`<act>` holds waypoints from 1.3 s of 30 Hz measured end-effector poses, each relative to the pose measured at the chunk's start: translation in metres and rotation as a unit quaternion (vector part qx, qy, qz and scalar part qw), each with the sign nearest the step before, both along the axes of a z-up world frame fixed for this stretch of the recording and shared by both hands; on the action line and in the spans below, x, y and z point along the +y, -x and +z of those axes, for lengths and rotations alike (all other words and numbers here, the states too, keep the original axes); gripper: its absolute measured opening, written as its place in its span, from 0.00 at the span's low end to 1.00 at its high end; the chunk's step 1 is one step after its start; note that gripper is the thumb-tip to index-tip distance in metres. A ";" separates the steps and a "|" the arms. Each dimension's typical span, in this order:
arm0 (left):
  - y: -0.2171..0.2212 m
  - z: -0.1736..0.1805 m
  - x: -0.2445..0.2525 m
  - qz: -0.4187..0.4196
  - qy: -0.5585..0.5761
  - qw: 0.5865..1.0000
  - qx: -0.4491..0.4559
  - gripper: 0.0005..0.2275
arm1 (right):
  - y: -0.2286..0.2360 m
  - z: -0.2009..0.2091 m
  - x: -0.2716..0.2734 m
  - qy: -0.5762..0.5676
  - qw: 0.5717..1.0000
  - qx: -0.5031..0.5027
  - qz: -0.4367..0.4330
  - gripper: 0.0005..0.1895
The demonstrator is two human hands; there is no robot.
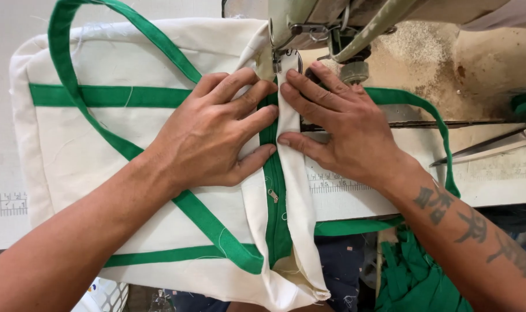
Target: Attaching a zipper to a canvas tote bag using an industrial sewing machine
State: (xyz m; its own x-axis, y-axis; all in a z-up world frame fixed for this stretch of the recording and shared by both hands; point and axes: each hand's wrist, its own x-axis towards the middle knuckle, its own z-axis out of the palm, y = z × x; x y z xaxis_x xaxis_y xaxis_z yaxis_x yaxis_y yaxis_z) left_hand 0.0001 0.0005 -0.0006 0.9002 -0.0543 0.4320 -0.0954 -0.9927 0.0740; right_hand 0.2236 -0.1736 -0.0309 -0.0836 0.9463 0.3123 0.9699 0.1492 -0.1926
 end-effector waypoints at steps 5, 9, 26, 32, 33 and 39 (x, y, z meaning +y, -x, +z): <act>-0.001 -0.003 0.003 -0.003 0.040 0.999 -0.003 0.20 | -0.001 0.004 0.002 0.001 1.000 0.001 -0.006 0.38; -0.001 -0.002 0.001 -0.001 0.015 1.000 -0.011 0.21 | -0.003 0.000 -0.002 -0.006 1.000 -0.008 0.005 0.39; 0.003 -0.008 0.007 0.013 -0.017 1.000 0.005 0.24 | 0.000 0.008 -0.008 0.056 0.998 0.026 -0.012 0.49; 0.003 -0.007 0.009 0.012 -0.029 0.999 0.008 0.28 | -0.001 0.009 -0.005 0.035 0.999 -0.022 0.011 0.40; 0.003 -0.007 0.009 0.013 -0.028 1.000 0.007 0.27 | -0.002 0.009 -0.005 0.036 0.999 -0.024 0.010 0.41; 0.001 -0.009 0.011 0.020 -0.025 0.999 0.010 0.28 | -0.011 0.009 0.000 0.042 0.998 0.039 0.026 0.41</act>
